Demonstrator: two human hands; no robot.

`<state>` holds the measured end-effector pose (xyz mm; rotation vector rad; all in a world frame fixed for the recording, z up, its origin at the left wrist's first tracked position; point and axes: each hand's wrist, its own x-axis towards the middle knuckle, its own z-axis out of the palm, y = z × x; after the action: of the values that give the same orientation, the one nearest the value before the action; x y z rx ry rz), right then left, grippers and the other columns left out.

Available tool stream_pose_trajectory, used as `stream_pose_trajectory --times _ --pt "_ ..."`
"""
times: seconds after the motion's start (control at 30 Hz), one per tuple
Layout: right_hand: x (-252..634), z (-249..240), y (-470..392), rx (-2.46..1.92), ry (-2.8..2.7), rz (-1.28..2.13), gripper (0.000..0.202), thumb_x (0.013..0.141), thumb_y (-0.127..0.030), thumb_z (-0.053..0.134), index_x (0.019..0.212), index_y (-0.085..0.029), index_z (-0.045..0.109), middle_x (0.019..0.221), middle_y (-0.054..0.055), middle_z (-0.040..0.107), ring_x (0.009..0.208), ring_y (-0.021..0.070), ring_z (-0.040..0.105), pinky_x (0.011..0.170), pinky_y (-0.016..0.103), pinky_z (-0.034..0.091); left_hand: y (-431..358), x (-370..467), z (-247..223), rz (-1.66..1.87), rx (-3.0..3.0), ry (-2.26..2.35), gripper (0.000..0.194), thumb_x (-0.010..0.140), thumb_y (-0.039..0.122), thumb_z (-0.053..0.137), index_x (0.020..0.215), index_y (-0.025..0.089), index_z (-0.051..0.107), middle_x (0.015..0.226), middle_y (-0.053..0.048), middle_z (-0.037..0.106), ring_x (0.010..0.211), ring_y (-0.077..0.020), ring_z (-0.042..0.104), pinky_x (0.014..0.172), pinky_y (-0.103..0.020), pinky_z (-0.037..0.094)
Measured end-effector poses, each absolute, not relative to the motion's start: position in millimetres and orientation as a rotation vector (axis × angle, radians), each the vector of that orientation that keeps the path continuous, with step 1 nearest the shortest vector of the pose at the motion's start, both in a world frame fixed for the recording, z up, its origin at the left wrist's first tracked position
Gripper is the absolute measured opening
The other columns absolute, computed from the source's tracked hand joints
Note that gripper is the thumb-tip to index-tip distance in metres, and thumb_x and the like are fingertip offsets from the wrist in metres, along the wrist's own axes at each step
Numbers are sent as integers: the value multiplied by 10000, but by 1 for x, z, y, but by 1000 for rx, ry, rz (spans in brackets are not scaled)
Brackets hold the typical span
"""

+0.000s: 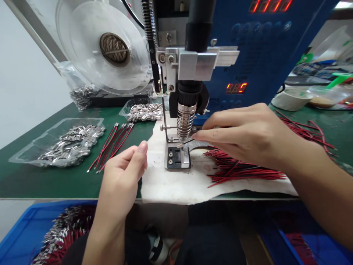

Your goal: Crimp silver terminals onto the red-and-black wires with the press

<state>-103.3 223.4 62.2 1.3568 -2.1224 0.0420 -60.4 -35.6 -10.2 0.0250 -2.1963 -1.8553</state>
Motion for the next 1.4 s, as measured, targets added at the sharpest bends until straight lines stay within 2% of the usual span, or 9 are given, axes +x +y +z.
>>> stream_pose_trajectory --times 0.43,0.67,0.77,0.9,1.0,1.1,1.2,1.27,1.4 --pt "-100 60 225 1373 -2117 109 212 954 -91 523 912 -180 711 857 27 718 675 131 627 561 266 427 -35 -60 -8 -1843 33 -2182 520 938 429 601 526 183 402 521 15 298 509 -110 275 489 -311 185" --pt "-80 52 227 1379 -2191 364 133 947 -98 593 965 -160 710 896 39 731 721 128 657 629 253 495 -28 -56 -2 -1868 30 -2119 459 938 387 583 553 182 441 521 25 299 486 -95 260 463 -290 178" --pt "-69 47 227 1319 -2209 394 172 930 -47 576 956 -151 709 895 46 736 725 128 669 638 245 509 -34 -48 9 -1640 98 -2121 362 925 379 588 620 190 546 506 29 375 464 -90 306 439 -269 210" --pt "-58 42 227 1163 -2238 492 166 908 -39 608 954 -149 724 897 46 752 723 121 689 651 227 527 -60 -41 21 -1182 178 -2208 190 855 358 661 730 218 692 551 26 549 515 -109 469 475 -245 342" --pt "-48 38 221 995 -2260 602 156 905 -68 641 980 -160 742 937 38 773 748 121 713 680 212 543 -71 -31 20 -1078 201 -2294 246 829 389 682 654 216 687 657 9 669 599 -135 579 514 -242 406" --pt "-32 37 207 793 -2308 792 131 895 -122 675 946 -197 770 922 2 796 757 126 739 690 190 563 -53 -12 15 -1257 54 -2421 313 831 407 682 594 204 702 698 -14 727 647 -154 647 581 -226 490" --pt "-16 38 185 616 -2309 1094 90 869 -200 731 920 -248 787 886 -35 798 712 118 742 635 162 582 -21 10 9 -1532 -104 -2553 240 841 432 692 797 232 818 550 -17 653 586 -170 639 467 -216 441" --pt "-9 39 169 544 -2250 1303 80 863 -189 728 852 -247 782 837 -40 794 701 120 749 605 144 588 -4 19 6 -1728 -123 -2509 260 841 453 701 911 242 835 480 -12 594 572 -176 634 452 -213 433" --pt "-8 35 147 423 -2144 1729 37 854 -205 732 835 -219 760 787 -37 786 702 117 757 582 112 583 10 22 3 -2010 -18 -2322 180 818 412 749 865 259 833 613 -19 685 650 -160 659 522 -192 467"
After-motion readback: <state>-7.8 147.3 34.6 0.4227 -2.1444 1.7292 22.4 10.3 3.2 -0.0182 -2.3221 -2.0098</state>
